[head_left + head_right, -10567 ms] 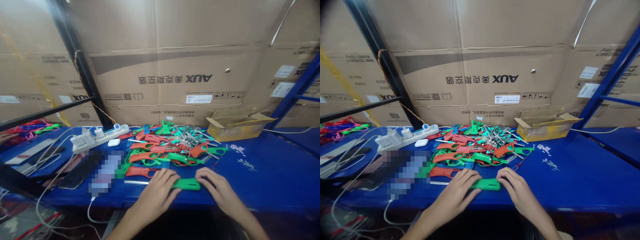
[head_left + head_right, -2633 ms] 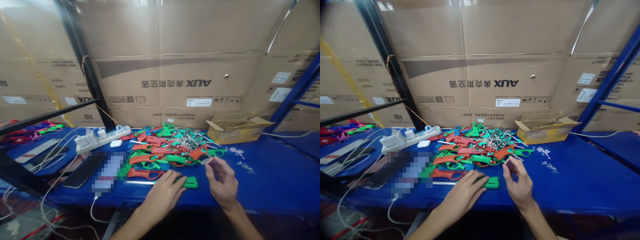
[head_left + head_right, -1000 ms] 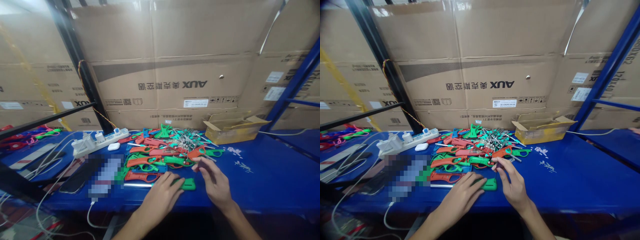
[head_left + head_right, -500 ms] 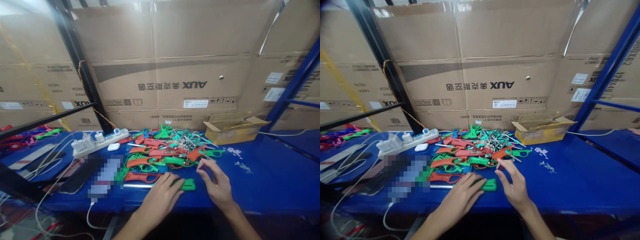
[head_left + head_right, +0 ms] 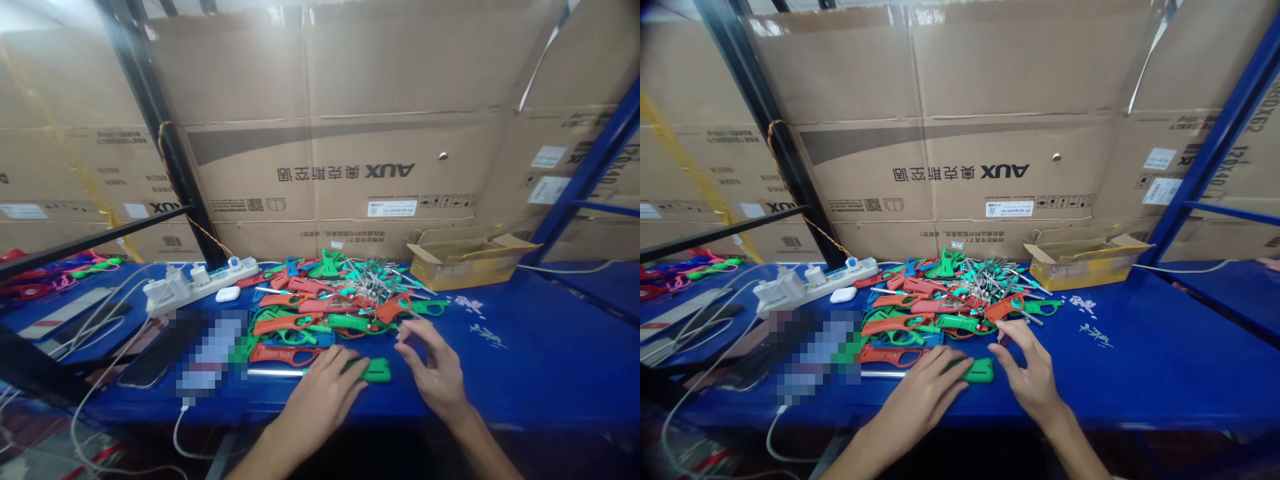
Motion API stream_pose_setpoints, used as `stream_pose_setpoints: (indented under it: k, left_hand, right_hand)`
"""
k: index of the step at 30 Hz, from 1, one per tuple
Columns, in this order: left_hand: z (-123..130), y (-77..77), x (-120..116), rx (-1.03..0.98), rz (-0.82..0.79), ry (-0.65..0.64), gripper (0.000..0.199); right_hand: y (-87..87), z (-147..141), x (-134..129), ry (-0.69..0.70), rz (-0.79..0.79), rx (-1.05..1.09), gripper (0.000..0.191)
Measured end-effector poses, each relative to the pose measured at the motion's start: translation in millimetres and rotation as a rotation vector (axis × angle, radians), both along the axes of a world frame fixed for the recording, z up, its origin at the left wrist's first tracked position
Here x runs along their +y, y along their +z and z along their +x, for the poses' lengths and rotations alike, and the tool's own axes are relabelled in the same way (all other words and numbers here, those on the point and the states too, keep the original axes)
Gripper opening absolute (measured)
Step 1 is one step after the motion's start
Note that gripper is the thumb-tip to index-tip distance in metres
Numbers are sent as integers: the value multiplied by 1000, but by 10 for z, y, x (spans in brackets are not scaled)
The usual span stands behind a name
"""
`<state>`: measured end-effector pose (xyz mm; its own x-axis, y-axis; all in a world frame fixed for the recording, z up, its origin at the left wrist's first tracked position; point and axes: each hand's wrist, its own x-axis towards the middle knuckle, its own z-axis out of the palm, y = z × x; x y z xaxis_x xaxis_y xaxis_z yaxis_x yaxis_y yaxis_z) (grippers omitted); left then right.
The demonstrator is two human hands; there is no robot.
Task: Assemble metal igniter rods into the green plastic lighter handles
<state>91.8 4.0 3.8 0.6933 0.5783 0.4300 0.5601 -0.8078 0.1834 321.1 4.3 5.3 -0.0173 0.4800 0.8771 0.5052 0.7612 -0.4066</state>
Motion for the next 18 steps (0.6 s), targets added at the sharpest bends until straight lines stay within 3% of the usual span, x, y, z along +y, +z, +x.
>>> stream_pose_setpoints:
  k: [6, 13, 18]
  left_hand:
    - [4, 11, -6, 1, 16, -7, 30]
    - [2, 28, -3, 15, 8, -14, 30]
    - [-6, 18, -9, 12, 2, -3, 32]
  right_hand:
    - [9, -27, -35, -51, -14, -26, 46]
    - [46, -2, -24, -26, 14, -8, 36]
    - [18, -14, -58, -6, -23, -16, 48]
